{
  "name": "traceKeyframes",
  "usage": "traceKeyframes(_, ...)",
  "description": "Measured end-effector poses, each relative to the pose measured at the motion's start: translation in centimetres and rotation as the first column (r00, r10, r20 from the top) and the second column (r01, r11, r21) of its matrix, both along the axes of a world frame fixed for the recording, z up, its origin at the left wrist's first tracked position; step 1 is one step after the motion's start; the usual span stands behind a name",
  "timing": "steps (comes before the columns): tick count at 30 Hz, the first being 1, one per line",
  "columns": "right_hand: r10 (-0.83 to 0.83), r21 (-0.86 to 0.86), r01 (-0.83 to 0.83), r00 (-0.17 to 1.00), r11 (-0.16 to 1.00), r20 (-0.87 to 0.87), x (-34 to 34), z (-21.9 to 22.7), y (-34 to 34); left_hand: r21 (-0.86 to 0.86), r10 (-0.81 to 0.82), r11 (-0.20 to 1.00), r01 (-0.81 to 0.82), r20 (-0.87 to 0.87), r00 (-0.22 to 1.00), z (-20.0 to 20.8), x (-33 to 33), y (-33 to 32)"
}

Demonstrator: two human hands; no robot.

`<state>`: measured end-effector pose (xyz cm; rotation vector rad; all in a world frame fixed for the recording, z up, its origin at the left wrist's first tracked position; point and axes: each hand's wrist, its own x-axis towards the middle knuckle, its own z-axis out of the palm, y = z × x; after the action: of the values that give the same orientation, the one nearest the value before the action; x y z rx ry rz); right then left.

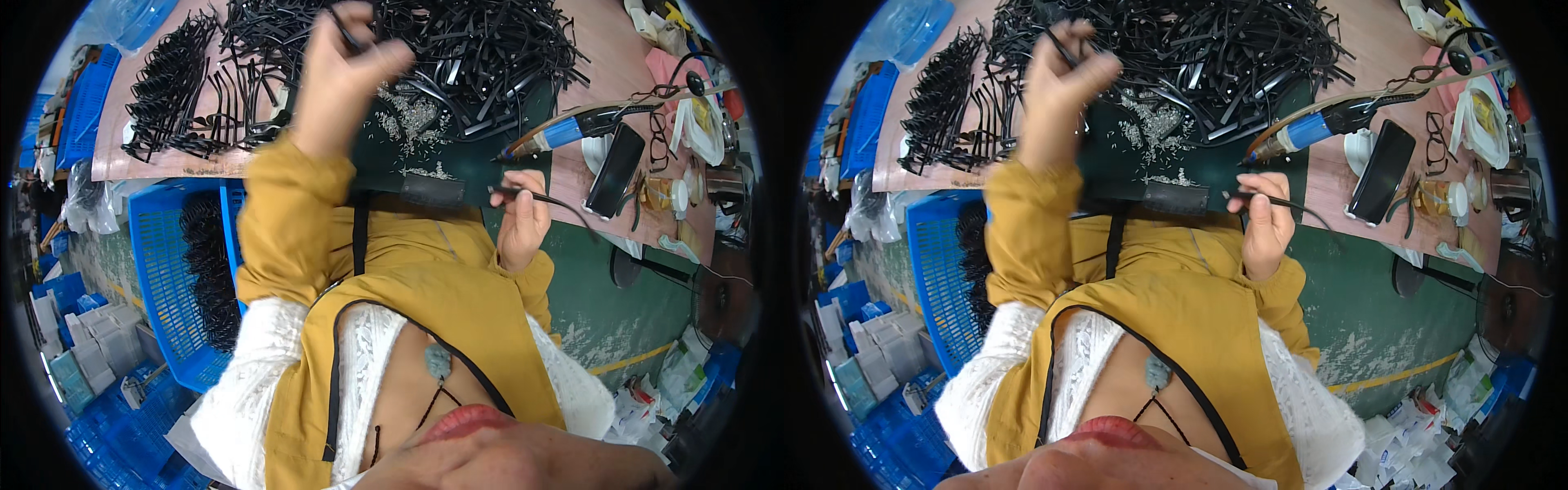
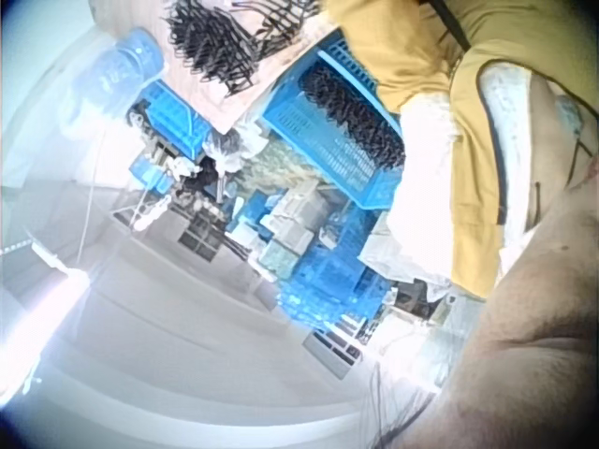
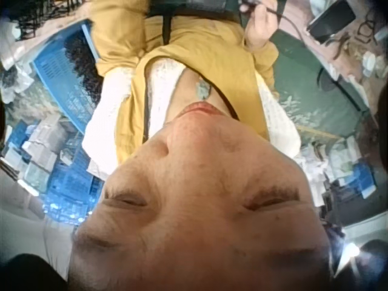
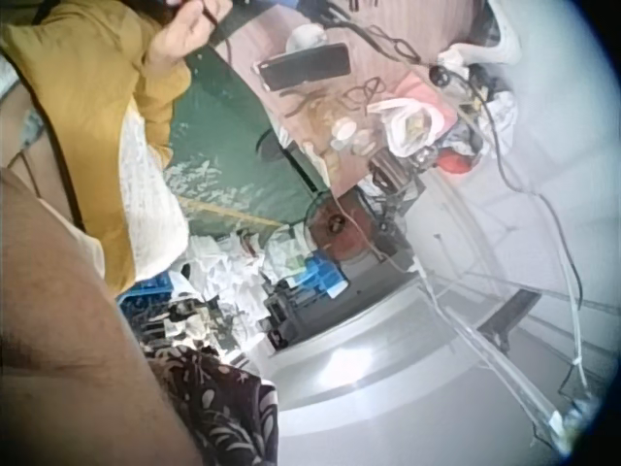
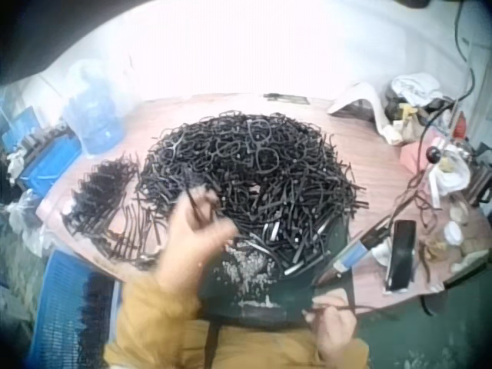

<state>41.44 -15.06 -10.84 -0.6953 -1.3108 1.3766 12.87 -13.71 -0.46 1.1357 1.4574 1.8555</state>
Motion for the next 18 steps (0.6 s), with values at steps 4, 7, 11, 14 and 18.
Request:
traceKeyframes(4,0.043,0.223,-0.146,0.91,0.964,0.412,-2.7,0.1,0.4,0.084,-0.023,0.996,-0.015,0.437,0.899,-9.5,7.9,-4.7)
traceKeyframes(7,0.076,0.161,-0.146,0.924,0.976,0.375,-4.5,-0.6,0.4,0.2,-0.067,0.98,0.006,0.298,0.952,-13.4,8.2,-8.0)
traceKeyframes(11,0.175,-0.03,-0.179,0.892,0.983,0.416,-5.7,-1.3,0.5,0.196,-0.174,0.97,0.142,0.158,0.972,-15.0,7.8,-12.6)
traceKeyframes(14,0.173,-0.161,-0.124,0.923,0.979,0.344,-6.6,-1.8,0.7,0.095,-0.159,0.986,0.14,0.236,0.959,-16.3,7.8,-14.5)
traceKeyframes(18,0.185,-0.19,-0.13,0.933,0.973,0.309,-7.3,-2.5,0.7,0.146,-0.172,0.976,0.161,0.064,0.983,-18.0,8.0,-14.5)
